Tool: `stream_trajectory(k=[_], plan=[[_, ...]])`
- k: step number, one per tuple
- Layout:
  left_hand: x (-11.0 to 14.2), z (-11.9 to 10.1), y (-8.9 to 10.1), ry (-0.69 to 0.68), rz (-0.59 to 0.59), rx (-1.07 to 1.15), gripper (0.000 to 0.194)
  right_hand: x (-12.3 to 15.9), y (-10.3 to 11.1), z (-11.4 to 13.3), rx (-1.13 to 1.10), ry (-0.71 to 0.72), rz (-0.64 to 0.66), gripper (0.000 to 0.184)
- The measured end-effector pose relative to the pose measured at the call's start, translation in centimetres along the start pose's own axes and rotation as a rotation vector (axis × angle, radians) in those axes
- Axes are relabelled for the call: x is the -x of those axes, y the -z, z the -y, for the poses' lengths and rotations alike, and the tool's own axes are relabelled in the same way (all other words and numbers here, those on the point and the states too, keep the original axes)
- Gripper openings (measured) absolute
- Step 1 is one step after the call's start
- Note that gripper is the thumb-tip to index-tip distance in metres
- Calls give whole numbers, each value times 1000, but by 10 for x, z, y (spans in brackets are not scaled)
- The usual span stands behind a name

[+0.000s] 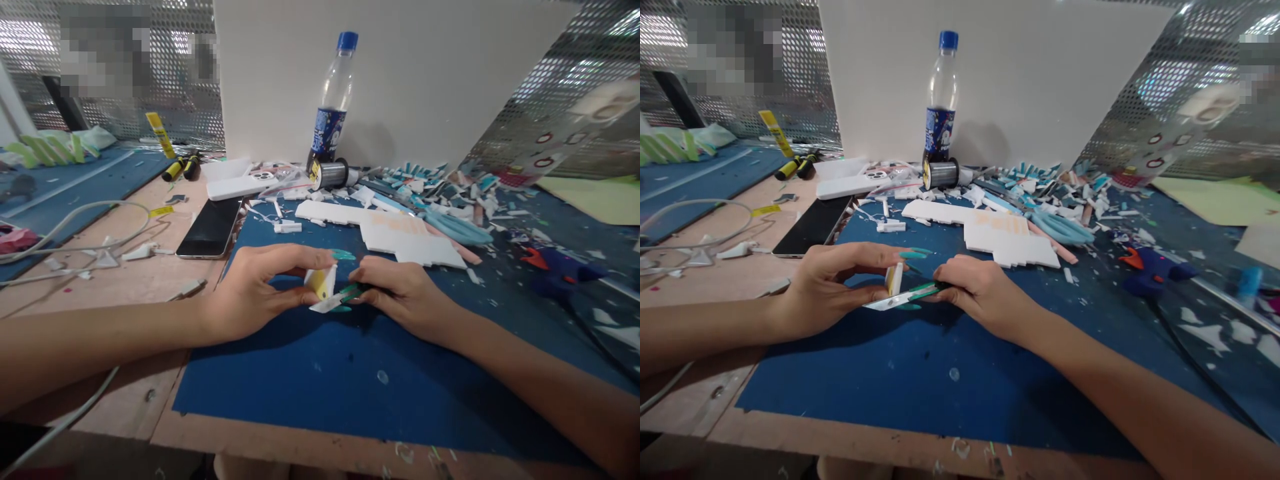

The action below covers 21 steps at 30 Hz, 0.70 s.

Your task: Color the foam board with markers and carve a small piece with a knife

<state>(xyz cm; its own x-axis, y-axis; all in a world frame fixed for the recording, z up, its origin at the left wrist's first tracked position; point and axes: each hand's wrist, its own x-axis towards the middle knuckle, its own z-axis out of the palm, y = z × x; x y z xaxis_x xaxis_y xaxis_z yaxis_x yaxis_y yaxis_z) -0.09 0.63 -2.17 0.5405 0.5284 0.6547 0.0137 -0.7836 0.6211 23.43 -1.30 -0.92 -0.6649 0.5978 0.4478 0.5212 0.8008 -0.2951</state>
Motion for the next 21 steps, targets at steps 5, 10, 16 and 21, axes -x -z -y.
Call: stream_trajectory(k=[5,10,16,21], plan=[[-1,0,1,-15,2,-29,23,1,0,-2,1,8,8,21],[-2,-3,3,11,-7,3,27,3,1,-4,-8,0,10,18],[-1,0,1,5,13,12,22,0,0,-1,5,14,9,25],[0,1,0,43,20,42,24,-1,-1,-1,-2,-15,18,22]])
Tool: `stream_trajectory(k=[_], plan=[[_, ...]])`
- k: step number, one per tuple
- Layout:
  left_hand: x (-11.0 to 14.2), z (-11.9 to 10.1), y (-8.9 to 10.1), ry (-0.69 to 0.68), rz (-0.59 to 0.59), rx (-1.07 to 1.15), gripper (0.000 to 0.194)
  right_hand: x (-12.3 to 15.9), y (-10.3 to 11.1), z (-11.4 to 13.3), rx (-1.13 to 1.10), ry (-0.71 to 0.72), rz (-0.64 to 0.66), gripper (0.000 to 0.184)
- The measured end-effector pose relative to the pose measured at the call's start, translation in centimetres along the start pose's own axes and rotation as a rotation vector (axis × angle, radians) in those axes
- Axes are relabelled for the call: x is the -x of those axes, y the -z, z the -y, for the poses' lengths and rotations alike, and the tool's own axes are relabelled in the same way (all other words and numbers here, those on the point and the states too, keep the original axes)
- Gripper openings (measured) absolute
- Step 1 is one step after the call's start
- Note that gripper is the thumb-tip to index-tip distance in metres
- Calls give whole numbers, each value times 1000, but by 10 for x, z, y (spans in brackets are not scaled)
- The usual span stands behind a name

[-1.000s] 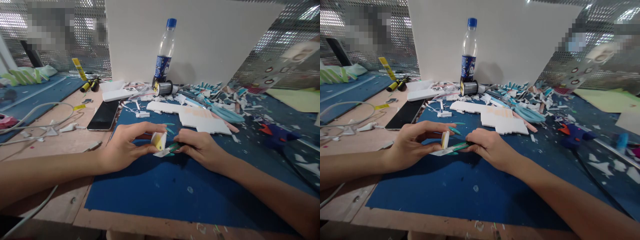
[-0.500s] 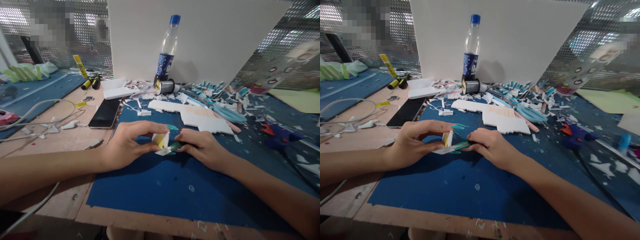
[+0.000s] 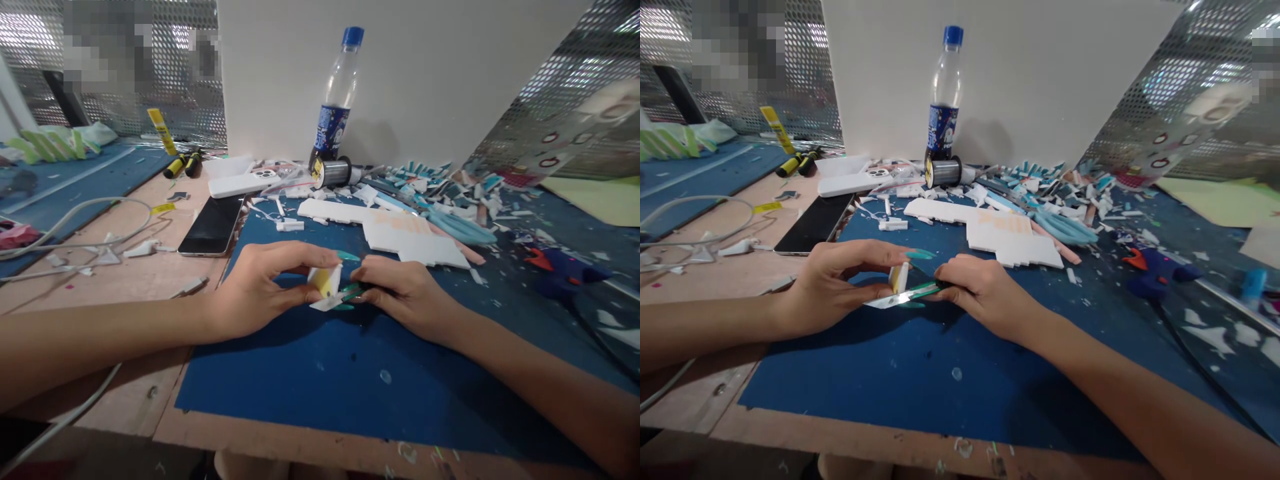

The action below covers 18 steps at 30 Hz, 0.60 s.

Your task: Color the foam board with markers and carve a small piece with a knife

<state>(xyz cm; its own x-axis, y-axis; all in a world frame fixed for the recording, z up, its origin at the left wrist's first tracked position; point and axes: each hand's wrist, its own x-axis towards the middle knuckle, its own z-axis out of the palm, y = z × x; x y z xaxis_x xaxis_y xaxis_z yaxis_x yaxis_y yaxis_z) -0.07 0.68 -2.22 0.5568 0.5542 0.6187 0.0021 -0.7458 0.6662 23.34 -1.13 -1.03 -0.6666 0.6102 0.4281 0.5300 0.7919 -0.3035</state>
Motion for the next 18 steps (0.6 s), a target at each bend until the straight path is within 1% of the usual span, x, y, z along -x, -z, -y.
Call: stream_trajectory(k=[3,7,18], plan=[[0,-1,1,0,9,28,25,1,1,-1,-12,-3,5,20],[0,-3,2,-43,2,25,26,2,1,-3,-11,5,1,18],[-3,-3,2,-142,10,-132,21,1,0,-1,4,34,8,18]])
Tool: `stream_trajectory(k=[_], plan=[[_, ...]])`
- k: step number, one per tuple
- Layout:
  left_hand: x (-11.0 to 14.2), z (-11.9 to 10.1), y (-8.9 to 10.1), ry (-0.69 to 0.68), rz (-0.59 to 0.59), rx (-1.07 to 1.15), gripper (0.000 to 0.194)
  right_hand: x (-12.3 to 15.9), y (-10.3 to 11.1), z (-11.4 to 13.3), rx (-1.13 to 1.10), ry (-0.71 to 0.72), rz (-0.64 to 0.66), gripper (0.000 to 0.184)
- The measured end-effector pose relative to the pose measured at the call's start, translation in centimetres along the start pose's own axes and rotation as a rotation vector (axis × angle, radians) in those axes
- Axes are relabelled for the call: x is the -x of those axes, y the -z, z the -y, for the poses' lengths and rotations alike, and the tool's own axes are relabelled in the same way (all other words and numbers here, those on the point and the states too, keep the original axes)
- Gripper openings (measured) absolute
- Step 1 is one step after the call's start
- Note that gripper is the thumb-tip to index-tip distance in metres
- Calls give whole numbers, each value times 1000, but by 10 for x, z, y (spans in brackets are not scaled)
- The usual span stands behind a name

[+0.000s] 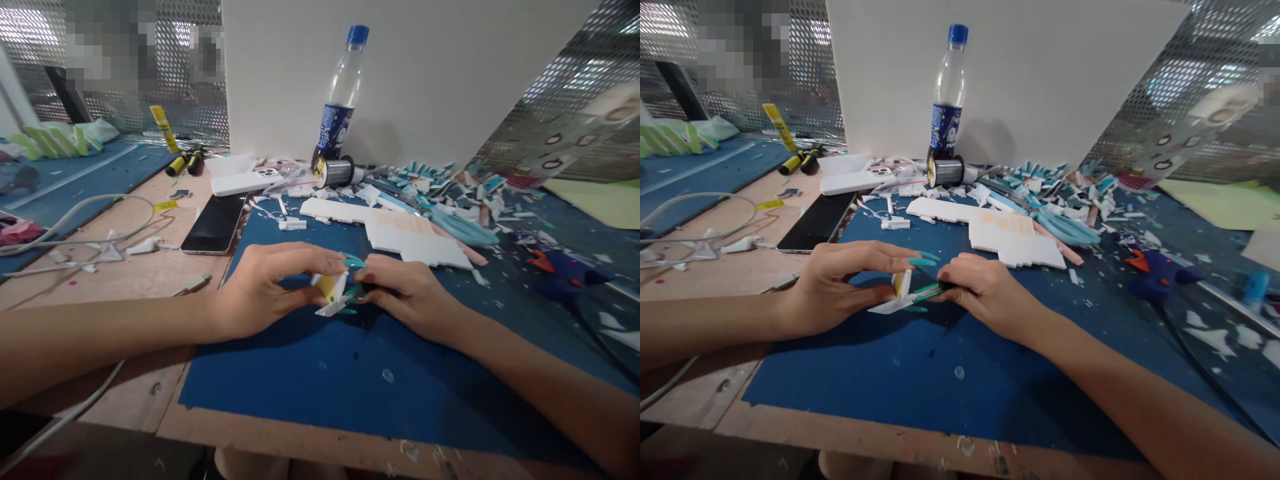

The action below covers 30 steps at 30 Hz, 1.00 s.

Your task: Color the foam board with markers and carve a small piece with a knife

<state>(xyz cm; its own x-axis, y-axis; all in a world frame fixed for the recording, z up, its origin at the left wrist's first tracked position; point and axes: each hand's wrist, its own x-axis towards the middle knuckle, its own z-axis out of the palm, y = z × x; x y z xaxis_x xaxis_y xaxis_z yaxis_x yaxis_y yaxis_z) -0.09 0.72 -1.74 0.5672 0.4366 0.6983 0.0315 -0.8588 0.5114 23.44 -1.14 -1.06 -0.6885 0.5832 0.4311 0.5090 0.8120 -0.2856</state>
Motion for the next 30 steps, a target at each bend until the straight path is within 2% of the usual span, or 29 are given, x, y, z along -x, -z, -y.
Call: stream_trajectory(k=[20,30], plan=[[-2,-4,1,-53,75,-85,14,0,-2,0,17,44,18,14],[3,-5,3,-55,26,-39,28,2,-1,-1,-31,4,-56,10]])
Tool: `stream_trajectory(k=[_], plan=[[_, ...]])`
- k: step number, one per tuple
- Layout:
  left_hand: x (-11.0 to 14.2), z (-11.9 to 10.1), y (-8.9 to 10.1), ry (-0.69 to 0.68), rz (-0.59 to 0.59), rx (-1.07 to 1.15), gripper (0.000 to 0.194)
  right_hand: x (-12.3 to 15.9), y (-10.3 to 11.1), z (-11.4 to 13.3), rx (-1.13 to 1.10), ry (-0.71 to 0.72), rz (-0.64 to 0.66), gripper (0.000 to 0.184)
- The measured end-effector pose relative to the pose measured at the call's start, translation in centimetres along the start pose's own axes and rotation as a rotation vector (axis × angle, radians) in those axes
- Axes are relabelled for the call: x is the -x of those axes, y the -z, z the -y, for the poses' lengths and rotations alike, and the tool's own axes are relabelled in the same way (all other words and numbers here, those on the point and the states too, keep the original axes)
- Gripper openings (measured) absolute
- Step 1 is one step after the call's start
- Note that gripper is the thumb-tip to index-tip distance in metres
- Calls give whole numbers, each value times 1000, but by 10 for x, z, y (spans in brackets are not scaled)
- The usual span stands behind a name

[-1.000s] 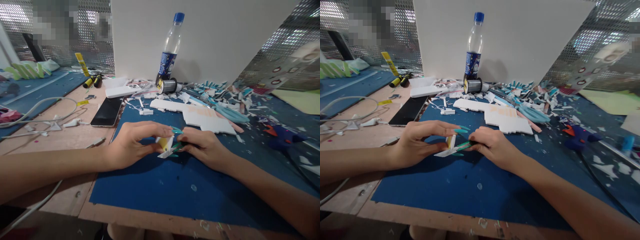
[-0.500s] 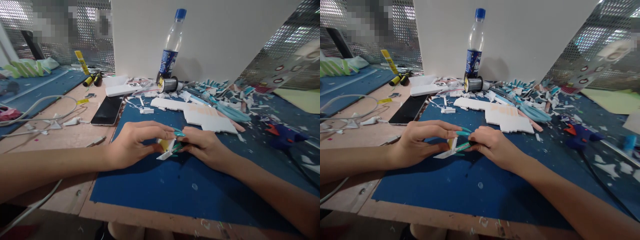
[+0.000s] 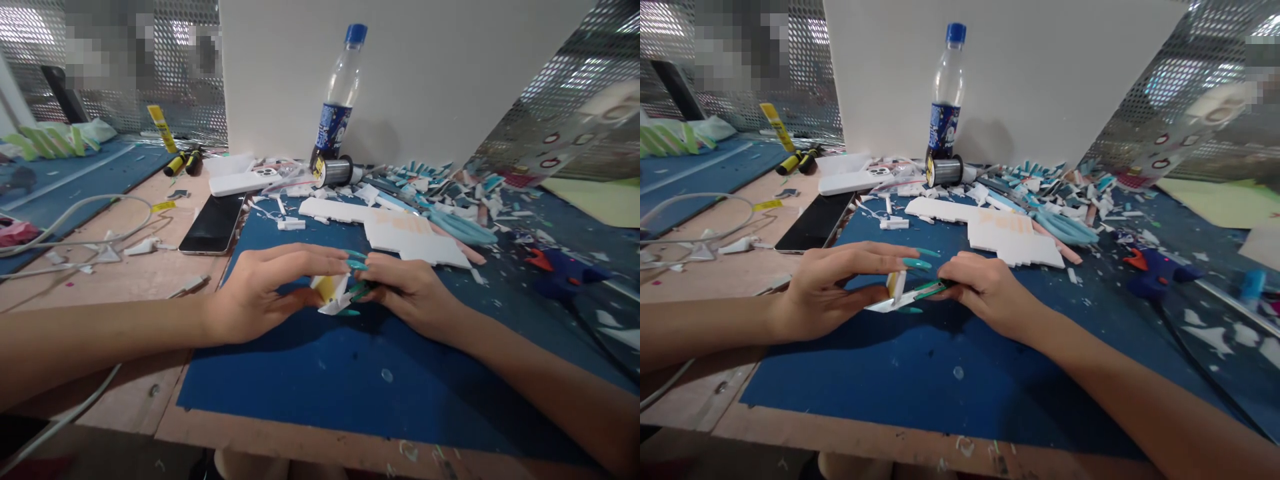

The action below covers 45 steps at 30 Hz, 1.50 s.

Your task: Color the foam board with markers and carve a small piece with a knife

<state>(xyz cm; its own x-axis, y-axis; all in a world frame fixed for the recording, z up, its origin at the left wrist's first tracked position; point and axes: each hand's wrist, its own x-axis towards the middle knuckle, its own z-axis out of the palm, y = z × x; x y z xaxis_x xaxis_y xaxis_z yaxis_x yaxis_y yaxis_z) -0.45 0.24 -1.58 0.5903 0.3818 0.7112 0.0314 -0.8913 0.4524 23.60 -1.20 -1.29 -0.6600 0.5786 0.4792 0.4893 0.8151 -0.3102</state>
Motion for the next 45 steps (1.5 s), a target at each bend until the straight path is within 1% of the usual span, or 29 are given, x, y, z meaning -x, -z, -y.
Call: stream_trajectory(k=[4,10,14,21,27,31,37,42,45], plan=[[-1,1,-2,13,-27,1,27,1,0,-3,-6,-17,-6,10],[-2,1,-3,8,-11,10,24,1,-1,-2,3,-55,46,12],[-4,0,-2,-14,-8,2,19,2,-1,-1,1,-67,62,13],[-4,1,-3,-14,7,-9,18,-1,-1,1,25,-11,35,11],[-2,1,-4,-20,12,-36,17,-3,-1,4,23,-59,55,14],[-3,0,-3,-26,8,-46,22,-3,-1,5,-22,-90,44,11],[-2,-2,0,-60,13,-63,27,0,-2,2,-44,-50,4,9],[0,1,-2,-59,-33,-28,30,0,-1,-1,-34,-57,-21,12],[1,3,-3,-49,-40,-25,30,0,-1,-1,-26,-66,-28,10]])
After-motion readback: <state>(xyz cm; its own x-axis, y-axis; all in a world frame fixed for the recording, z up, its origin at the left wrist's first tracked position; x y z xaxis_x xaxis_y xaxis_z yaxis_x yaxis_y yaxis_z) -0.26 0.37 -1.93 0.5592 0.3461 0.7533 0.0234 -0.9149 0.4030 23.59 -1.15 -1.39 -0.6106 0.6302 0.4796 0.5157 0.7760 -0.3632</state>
